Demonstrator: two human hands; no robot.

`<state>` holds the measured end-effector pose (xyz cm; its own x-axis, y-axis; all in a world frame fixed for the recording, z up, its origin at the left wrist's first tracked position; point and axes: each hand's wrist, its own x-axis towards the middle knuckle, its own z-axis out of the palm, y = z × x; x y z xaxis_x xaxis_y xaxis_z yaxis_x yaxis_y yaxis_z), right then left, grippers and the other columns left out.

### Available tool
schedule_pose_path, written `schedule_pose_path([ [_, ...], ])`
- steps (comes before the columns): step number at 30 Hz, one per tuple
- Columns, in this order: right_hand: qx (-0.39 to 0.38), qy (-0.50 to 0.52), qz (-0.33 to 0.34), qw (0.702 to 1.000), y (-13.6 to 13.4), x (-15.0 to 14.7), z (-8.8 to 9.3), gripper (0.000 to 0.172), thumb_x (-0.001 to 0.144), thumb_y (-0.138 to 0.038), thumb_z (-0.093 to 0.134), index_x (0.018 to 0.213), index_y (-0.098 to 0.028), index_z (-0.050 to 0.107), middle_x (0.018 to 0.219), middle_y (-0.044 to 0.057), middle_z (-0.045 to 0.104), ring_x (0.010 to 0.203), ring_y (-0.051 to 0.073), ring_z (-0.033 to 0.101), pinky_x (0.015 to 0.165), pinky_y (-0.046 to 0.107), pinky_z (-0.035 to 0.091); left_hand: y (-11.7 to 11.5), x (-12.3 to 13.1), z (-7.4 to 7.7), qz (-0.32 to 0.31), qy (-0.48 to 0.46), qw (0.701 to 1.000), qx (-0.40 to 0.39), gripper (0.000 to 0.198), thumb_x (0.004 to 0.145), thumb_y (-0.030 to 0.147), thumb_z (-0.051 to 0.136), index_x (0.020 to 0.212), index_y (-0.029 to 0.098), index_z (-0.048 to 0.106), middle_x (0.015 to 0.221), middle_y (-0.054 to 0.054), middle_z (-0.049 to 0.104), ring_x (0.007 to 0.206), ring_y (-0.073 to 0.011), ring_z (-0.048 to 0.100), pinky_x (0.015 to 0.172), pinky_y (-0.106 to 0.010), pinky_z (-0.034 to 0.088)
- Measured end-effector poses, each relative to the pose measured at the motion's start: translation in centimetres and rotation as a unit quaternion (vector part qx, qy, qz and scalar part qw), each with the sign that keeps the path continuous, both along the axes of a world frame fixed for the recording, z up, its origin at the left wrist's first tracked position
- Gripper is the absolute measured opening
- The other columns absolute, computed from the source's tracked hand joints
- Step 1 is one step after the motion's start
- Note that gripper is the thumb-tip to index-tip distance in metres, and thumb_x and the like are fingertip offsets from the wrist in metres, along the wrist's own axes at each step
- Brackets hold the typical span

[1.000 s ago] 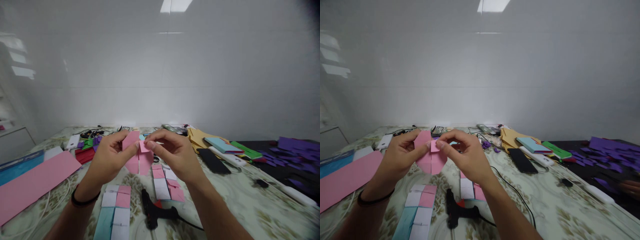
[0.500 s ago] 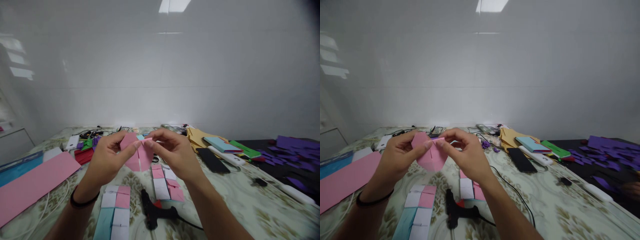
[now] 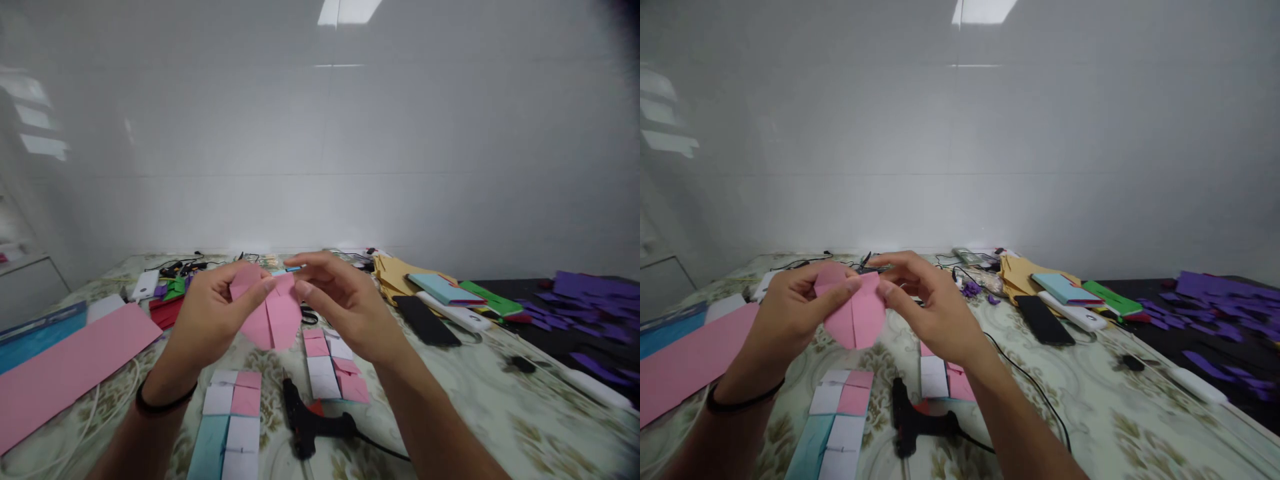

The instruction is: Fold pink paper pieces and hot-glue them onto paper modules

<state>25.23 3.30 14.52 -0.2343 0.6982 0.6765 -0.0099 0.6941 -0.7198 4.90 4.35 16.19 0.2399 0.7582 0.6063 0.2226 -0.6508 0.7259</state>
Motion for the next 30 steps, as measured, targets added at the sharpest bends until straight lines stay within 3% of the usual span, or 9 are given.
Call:
schedule_pose_path([
  [2,0.040,-0.045,0.029,0.998,-0.1,0.5,0.1,0.033,0.100,-0.016,0.061,0.126,-0.032,0.073,0.112,0.004,0.071,0.101,0.016,0.068,0.087,0.032,0.058,0.1,-0.1,0.1,0.000,-0.038,0.999,-0.018,0.026,0.091,0.036,0.074,0.074,0.017,0.073,0.067,0.002,0.065,0.062,-0.0105,0.054,0.057,-0.020,0.042],
  [5,0.097,-0.120,0.027,0.988,-0.2,1.1,0.3,0.034,0.094,-0.011,0.068,0.117,-0.033,0.079,0.119,0.005,0.065,0.111,0.019,0.063,0.095,0.035,0.055,0.2,-0.2,0.0,-0.012,-0.071,0.996,-0.045,0.026,0.090,0.035,0.075,0.071,0.016,0.072,0.068,0.002,0.064,0.062,-0.0098,0.053,0.055,-0.019,0.042],
  [8,0.116,-0.141,0.013,0.983,0.0,1.2,0.4,0.025,0.090,-0.016,0.078,0.111,-0.031,0.082,0.111,0.004,0.065,0.105,0.018,0.064,0.096,0.036,0.053,0.1,-0.2,0.0,-0.019,-0.079,0.995,-0.062,0.027,0.089,0.036,0.075,0.072,0.016,0.072,0.067,0.002,0.063,0.061,-0.0095,0.052,0.055,-0.019,0.042],
  [13,0.129,-0.099,0.007,0.987,0.4,0.8,0.2,0.003,0.093,-0.027,0.079,0.093,-0.025,0.081,0.089,0.002,0.071,0.085,0.016,0.065,0.080,0.033,0.052,0.0,0.0,0.2,-0.023,-0.061,0.997,-0.052,0.016,0.085,0.031,0.079,0.075,0.018,0.075,0.071,0.001,0.069,0.064,-0.0111,0.058,0.058,-0.020,0.046],
  [16,0.089,-0.074,-0.002,0.993,0.2,0.6,0.2,0.010,0.092,-0.026,0.080,0.083,-0.022,0.075,0.082,0.000,0.070,0.078,0.014,0.063,0.073,0.030,0.051,0.1,0.1,0.2,-0.025,-0.049,0.997,-0.052,0.006,0.082,0.025,0.080,0.080,0.021,0.076,0.072,0.001,0.071,0.065,-0.0124,0.061,0.058,-0.020,0.048],
  [21,-0.043,-0.016,-0.021,0.999,-0.2,0.2,0.2,0.028,0.082,-0.029,0.088,0.087,-0.022,0.061,0.085,-0.002,0.064,0.075,0.012,0.062,0.069,0.027,0.054,0.2,0.2,0.2,-0.012,-0.028,0.999,-0.037,0.007,0.082,0.027,0.081,0.081,0.023,0.077,0.075,0.001,0.073,0.067,-0.0136,0.063,0.060,-0.022,0.049],
  [26,-0.057,0.022,-0.024,0.998,0.0,-0.1,0.0,0.039,0.079,-0.027,0.090,0.105,-0.025,0.061,0.087,-0.003,0.064,0.073,0.011,0.060,0.067,0.024,0.052,0.3,0.0,0.2,-0.016,-0.007,1.000,-0.026,0.006,0.083,0.027,0.082,0.082,0.023,0.078,0.078,0.000,0.076,0.072,-0.0141,0.068,0.064,-0.022,0.051],
  [30,-0.042,0.044,-0.033,0.998,0.3,-0.3,-0.1,0.042,0.078,-0.024,0.091,0.109,-0.025,0.062,0.088,-0.004,0.066,0.071,0.009,0.058,0.064,0.021,0.050,0.4,-0.1,0.0,-0.082,-0.002,0.993,-0.083,0.008,0.084,0.026,0.081,0.091,0.022,0.078,0.084,-0.001,0.080,0.074,-0.0150,0.073,0.063,-0.021,0.054],
])
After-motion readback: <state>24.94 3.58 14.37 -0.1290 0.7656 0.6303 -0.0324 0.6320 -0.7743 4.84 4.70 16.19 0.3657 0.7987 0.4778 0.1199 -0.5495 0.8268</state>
